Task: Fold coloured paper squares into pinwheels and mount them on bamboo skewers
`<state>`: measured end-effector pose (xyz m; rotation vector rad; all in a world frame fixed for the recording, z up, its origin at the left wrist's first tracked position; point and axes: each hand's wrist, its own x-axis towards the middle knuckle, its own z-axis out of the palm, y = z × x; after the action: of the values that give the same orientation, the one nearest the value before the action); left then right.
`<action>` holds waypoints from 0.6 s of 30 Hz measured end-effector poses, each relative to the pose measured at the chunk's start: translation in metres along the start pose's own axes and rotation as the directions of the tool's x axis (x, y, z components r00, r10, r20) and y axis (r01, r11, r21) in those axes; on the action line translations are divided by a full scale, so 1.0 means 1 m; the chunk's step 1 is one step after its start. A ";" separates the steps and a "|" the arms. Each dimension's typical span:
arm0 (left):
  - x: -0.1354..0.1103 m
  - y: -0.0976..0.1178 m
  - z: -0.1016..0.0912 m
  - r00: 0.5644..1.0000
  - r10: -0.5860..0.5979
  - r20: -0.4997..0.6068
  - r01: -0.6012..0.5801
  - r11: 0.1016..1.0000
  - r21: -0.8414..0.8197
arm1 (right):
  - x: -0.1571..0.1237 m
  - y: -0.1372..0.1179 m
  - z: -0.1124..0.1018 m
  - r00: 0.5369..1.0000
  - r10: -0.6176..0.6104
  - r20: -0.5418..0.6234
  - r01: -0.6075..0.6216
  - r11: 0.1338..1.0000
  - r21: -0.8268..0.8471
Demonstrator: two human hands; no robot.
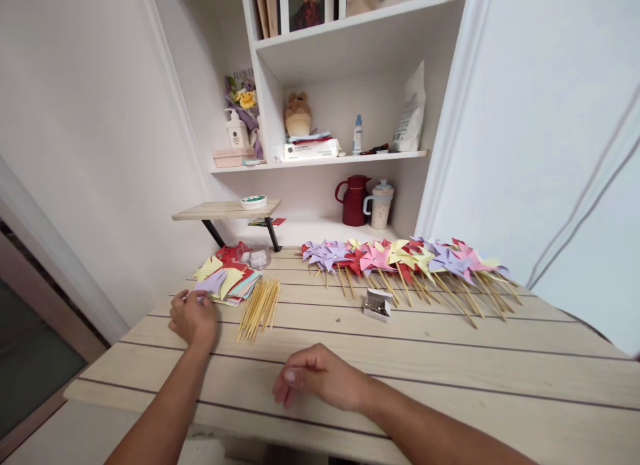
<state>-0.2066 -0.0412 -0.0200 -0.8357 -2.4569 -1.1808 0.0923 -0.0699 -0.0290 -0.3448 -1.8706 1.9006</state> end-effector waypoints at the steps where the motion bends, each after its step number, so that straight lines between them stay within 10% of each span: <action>1: 0.000 -0.001 -0.001 1.000 0.002 -0.029 -0.003 1.000 -0.030 | 0.001 0.001 -0.001 1.000 -0.005 -0.020 0.006 1.000 0.026; 7: 0.002 -0.006 -0.012 0.971 -0.120 -0.208 0.051 0.950 -0.309 | 0.003 0.002 -0.014 0.974 -0.025 -0.226 0.042 0.997 0.068; 13: 0.009 0.003 -0.032 0.929 -0.162 -0.333 -0.043 0.846 -0.532 | 0.014 -0.026 -0.041 0.795 -0.068 -0.603 0.177 0.977 0.123; 18: 0.015 0.020 -0.057 0.887 -0.329 -0.325 0.008 0.715 -0.699 | 0.019 -0.046 -0.061 0.747 -0.077 -0.660 0.284 0.935 0.212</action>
<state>-0.2061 -0.0707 0.0350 -0.4098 -1.7386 -2.1502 0.1114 -0.0077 0.0157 -0.5990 -1.0926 1.6107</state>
